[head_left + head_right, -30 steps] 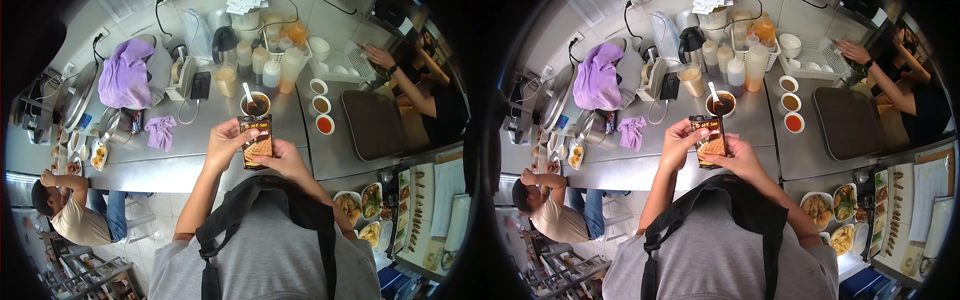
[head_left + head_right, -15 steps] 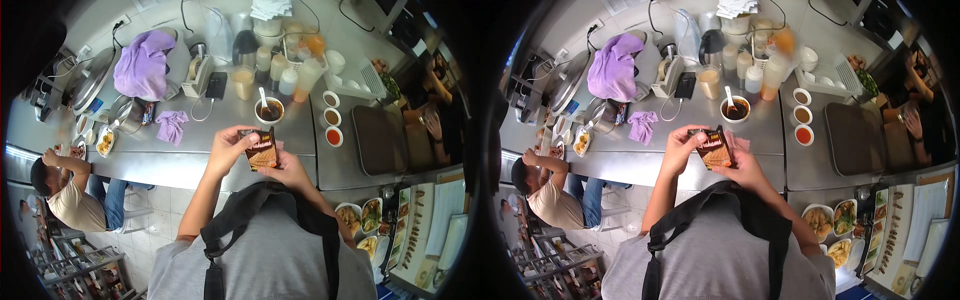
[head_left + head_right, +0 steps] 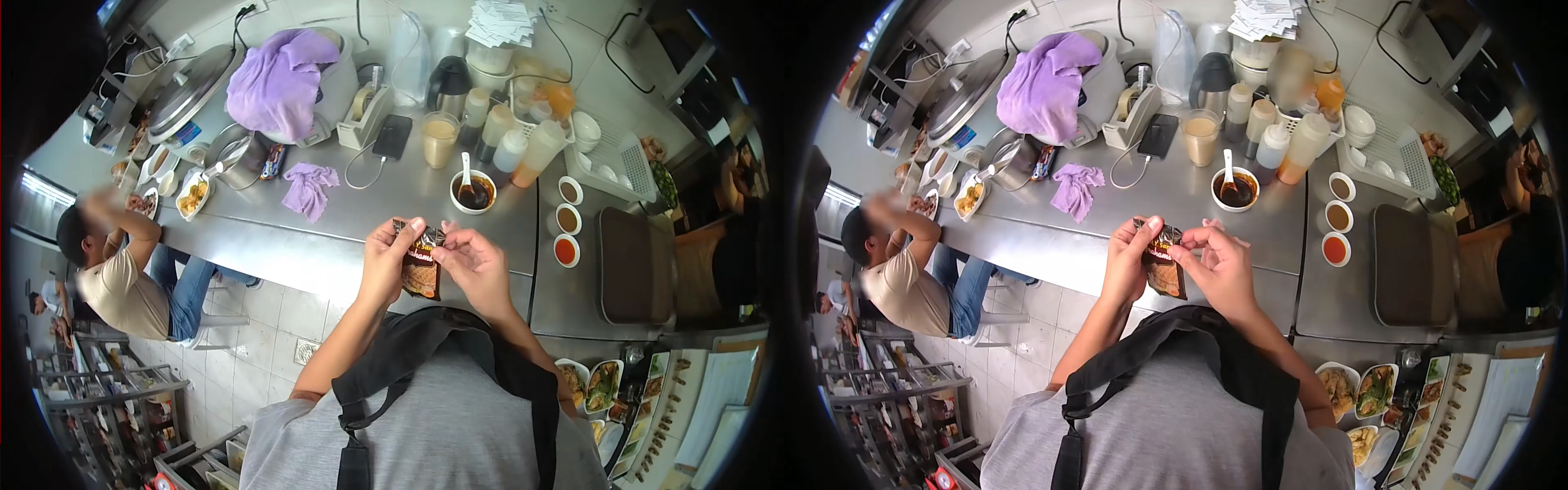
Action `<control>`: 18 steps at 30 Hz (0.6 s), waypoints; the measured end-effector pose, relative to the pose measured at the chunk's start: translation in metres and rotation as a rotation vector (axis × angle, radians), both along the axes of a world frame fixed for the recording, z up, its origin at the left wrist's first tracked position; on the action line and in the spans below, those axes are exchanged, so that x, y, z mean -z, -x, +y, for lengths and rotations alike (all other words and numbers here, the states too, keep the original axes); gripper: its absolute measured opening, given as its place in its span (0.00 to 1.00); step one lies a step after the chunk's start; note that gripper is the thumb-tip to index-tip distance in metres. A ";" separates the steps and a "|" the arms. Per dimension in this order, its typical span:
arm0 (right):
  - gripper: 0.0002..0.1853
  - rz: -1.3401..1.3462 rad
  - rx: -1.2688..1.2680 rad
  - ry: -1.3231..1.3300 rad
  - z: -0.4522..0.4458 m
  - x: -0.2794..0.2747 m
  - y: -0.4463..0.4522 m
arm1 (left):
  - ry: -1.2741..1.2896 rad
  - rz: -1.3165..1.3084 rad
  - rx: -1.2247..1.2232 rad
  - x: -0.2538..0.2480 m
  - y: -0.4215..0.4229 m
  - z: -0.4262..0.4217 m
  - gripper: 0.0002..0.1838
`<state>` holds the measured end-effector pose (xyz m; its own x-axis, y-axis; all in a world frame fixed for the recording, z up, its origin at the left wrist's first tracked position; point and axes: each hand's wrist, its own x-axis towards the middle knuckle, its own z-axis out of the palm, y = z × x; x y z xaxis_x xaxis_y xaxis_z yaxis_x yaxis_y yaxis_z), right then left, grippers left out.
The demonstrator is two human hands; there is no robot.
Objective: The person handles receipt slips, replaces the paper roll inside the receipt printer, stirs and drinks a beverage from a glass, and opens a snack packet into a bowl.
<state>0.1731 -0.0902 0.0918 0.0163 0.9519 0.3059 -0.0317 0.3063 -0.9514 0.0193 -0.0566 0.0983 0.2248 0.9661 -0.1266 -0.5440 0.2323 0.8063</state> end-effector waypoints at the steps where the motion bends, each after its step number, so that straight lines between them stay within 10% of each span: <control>1: 0.08 -0.006 0.006 -0.007 0.001 0.001 0.003 | 0.021 -0.016 -0.017 0.002 0.001 -0.001 0.07; 8: 0.07 0.011 0.000 0.308 -0.003 -0.006 0.000 | -0.113 0.260 0.042 0.008 0.012 -0.003 0.10; 14: 0.05 0.254 -0.008 0.281 0.002 -0.003 -0.005 | 0.155 -0.065 0.339 0.006 0.027 0.000 0.20; 18: 0.06 -0.080 0.149 -0.126 0.004 -0.006 -0.007 | -0.055 0.154 0.390 0.023 0.022 -0.006 0.18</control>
